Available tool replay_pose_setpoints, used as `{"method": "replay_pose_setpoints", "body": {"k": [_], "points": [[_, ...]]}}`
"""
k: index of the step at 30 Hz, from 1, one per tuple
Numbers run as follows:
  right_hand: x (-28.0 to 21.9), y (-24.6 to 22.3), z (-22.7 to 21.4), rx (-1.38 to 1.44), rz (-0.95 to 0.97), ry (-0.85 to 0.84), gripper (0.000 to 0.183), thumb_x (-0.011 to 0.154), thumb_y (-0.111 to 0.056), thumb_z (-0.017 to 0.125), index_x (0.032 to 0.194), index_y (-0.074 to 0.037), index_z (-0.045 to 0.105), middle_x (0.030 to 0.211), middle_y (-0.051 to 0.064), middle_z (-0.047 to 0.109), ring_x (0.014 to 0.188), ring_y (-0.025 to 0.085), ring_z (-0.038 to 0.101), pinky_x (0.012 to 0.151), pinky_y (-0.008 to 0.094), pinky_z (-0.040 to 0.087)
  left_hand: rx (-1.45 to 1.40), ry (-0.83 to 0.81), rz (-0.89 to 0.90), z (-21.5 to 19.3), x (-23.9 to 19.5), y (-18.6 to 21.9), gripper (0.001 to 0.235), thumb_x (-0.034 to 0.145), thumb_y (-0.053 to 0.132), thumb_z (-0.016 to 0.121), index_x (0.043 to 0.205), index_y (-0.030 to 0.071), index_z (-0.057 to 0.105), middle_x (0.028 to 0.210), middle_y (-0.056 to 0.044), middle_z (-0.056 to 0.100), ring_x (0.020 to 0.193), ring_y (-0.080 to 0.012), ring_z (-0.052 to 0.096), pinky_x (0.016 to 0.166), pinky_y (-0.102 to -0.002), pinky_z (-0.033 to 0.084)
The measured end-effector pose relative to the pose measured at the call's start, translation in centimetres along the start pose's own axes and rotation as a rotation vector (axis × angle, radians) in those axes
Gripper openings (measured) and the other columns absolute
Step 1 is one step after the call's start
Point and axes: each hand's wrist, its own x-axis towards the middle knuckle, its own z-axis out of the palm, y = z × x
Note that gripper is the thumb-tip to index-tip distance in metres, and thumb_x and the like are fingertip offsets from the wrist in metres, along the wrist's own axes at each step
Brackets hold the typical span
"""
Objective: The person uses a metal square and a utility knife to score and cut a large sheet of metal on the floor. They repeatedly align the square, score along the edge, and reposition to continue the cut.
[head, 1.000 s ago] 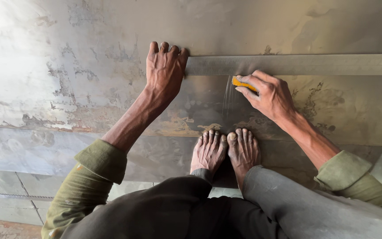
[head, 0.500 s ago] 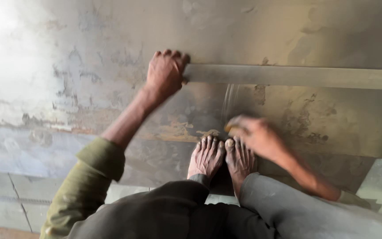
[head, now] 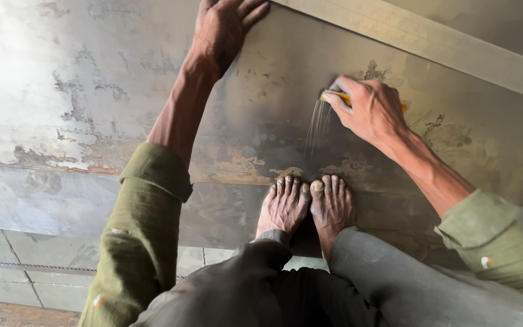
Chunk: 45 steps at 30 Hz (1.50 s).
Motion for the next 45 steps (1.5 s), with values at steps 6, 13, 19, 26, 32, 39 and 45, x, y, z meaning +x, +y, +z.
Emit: {"method": "replay_pose_setpoints", "body": {"k": [6, 13, 19, 26, 32, 39, 45], "points": [[0.9, 0.3, 0.6, -0.061, -0.144, 0.042, 0.023, 0.099, -0.029, 0.075, 0.095, -0.006, 0.07, 0.072, 0.009, 0.071, 0.058, 0.027, 0.067, 0.053, 0.042, 0.051, 0.082, 0.016, -0.109, -1.1, -0.2, -0.4, 0.029, 0.108, 0.015, 0.046, 0.119, -0.009, 0.057, 0.124, -0.015, 0.069, 0.12, -0.0221, 0.069, 0.116, -0.034, 0.05], [0.4, 1.2, 1.2, -0.104, -0.151, 0.0, 0.023, 0.1, -0.027, 0.074, 0.094, -0.006, 0.069, 0.07, 0.006, 0.069, 0.051, 0.023, 0.062, 0.048, 0.04, 0.048, 0.346, 0.032, -0.042, 0.5, -0.8, 0.7, 0.036, 0.11, 0.026, 0.053, 0.088, -0.002, 0.055, 0.078, -0.003, 0.054, 0.077, -0.0118, 0.061, 0.096, -0.034, 0.063], [1.3, -0.5, 0.3, -0.326, -0.162, 0.05, 0.024, 0.105, -0.028, 0.073, 0.093, -0.008, 0.071, 0.059, 0.003, 0.065, 0.043, 0.018, 0.056, 0.048, 0.04, 0.046, 0.378, 0.128, -0.073, 0.9, -0.7, 0.6, 0.039, 0.109, 0.023, 0.064, 0.083, -0.002, 0.049, 0.072, -0.001, 0.045, 0.067, -0.0106, 0.051, 0.09, -0.033, 0.064], [1.0, 0.7, -2.7, -0.035, 0.085, 0.004, 0.022, 0.104, -0.031, 0.071, 0.104, -0.009, 0.073, 0.06, 0.008, 0.065, 0.041, 0.016, 0.052, 0.037, 0.034, 0.042, 0.284, 0.113, -0.058, 3.3, -1.2, 2.3, 0.03, 0.105, 0.023, 0.058, 0.098, -0.006, 0.06, 0.089, -0.005, 0.065, 0.089, -0.0153, 0.069, 0.097, -0.034, 0.062], [-0.4, 1.9, 1.2, -0.048, -0.068, 0.056, 0.024, 0.105, -0.03, 0.073, 0.098, -0.007, 0.072, 0.07, 0.008, 0.069, 0.053, 0.02, 0.063, 0.046, 0.036, 0.048, 1.056, 0.108, -0.095, 2.8, -1.6, 2.2, 0.038, 0.105, 0.034, 0.065, 0.099, -0.003, 0.058, 0.081, -0.007, 0.054, 0.074, -0.0158, 0.053, 0.075, -0.036, 0.053], [0.4, 1.1, 0.0, -0.078, -0.142, 0.07, 0.025, 0.101, -0.032, 0.076, 0.096, -0.008, 0.071, 0.071, 0.009, 0.071, 0.06, 0.028, 0.068, 0.055, 0.042, 0.051, 0.806, 0.137, -0.049, 0.2, -1.1, 0.2, 0.033, 0.105, 0.024, 0.069, 0.09, -0.003, 0.058, 0.071, 0.002, 0.05, 0.064, -0.0095, 0.047, 0.061, -0.028, 0.049], [0.4, 0.7, -0.3, -0.106, -0.138, 0.013, 0.023, 0.102, -0.028, 0.074, 0.095, -0.007, 0.07, 0.073, 0.007, 0.07, 0.056, 0.027, 0.066, 0.052, 0.041, 0.049, 1.082, 0.123, -0.04, 1.2, -1.1, 0.7, 0.034, 0.107, 0.024, 0.067, 0.087, -0.002, 0.056, 0.069, 0.001, 0.047, 0.062, -0.0092, 0.044, 0.059, -0.03, 0.048]]}}
